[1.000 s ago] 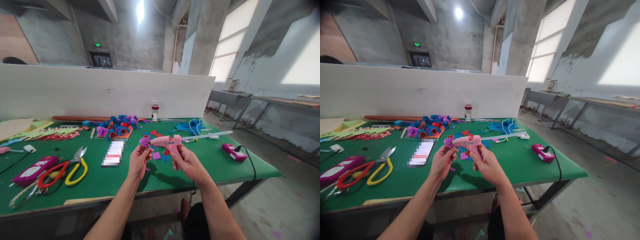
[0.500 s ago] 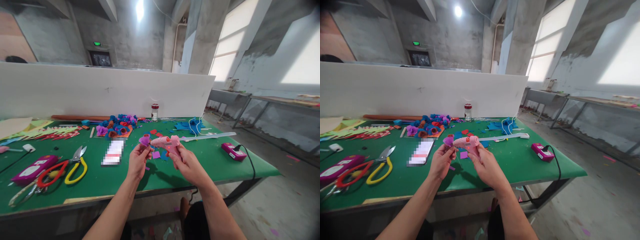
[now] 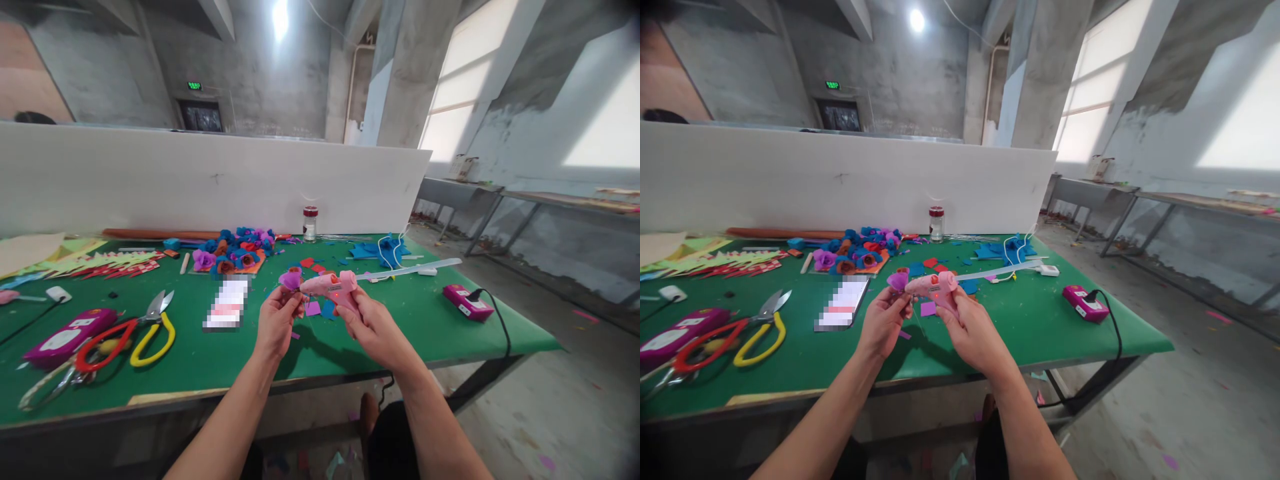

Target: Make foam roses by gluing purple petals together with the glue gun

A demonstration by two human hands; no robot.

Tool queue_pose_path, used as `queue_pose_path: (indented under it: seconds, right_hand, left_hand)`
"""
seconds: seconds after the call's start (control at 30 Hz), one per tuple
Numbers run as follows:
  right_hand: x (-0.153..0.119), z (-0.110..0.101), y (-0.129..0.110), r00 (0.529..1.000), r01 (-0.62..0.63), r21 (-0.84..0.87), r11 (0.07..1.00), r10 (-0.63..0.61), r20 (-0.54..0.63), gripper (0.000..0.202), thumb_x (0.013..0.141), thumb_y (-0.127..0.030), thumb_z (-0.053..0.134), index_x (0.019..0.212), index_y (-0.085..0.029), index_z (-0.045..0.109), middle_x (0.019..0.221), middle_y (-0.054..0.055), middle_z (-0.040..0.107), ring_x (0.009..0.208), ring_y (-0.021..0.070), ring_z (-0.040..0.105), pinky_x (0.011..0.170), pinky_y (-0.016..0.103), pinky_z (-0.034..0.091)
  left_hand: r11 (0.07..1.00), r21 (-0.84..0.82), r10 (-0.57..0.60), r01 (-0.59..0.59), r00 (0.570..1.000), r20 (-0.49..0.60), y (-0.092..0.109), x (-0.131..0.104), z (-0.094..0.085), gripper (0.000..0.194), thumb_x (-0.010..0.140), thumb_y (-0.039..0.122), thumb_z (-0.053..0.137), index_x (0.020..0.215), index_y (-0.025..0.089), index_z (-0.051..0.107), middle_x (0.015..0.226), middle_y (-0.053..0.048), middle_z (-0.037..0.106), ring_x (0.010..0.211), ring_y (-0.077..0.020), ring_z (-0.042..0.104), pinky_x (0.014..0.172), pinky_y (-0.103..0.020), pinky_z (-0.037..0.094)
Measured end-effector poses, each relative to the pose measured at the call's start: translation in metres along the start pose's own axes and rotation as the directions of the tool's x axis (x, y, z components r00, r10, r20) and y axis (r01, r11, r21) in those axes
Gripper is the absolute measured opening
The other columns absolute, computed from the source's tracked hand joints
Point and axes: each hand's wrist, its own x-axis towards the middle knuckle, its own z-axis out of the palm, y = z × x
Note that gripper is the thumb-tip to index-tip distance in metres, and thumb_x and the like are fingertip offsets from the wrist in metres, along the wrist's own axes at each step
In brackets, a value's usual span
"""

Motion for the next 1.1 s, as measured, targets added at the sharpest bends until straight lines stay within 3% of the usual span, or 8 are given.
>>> queue_pose_path:
  seconds: [0.33,0.6,1.1]
  right_hand:
    - [0.0007,0.0004,-0.0024,1.000,0.011,0.024,1.000,-0.010,-0.017,0.020,0.088,-0.039,0.056,0.098,-0.024,0.064,0.073,0.006,0.063,0.075,0.0251,0.061,0.058,0.032,0.044]
    - [-0.0006,0.0000,0.0017,1.000,0.008,-0.050,0.999,-0.008,0.004,0.019,0.089,-0.038,0.054,0.096,-0.023,0.063,0.076,0.007,0.064,0.075,0.0243,0.061,0.060,0.032,0.045]
    - [-0.0003,0.0009,-0.0008,1.000,0.009,0.014,1.000,-0.008,-0.027,0.017,0.086,-0.038,0.059,0.095,-0.024,0.064,0.075,0.006,0.063,0.073,0.0245,0.060,0.059,0.032,0.044]
  left_hand:
    - [1.000,0.022,-0.006,0.006,1.000,0.001,0.0010,-0.0014,0.0006,0.028,0.065,0.026,0.081,0.086,0.015,0.066,0.069,-0.003,0.067,0.053,-0.0075,0.053,0.050,-0.019,0.039]
    - [1.000,0.007,-0.011,0.011,1.000,0.000,0.0014,-0.0008,0.0004,0.028,0.063,0.025,0.081,0.084,0.015,0.065,0.068,-0.003,0.068,0.053,-0.0074,0.054,0.050,-0.019,0.039]
    - [1.000,0.000,-0.012,0.012,1.000,0.014,0.0010,-0.0007,-0.0010,0.026,0.065,0.024,0.080,0.083,0.016,0.064,0.068,-0.002,0.067,0.053,-0.0074,0.054,0.050,-0.019,0.039]
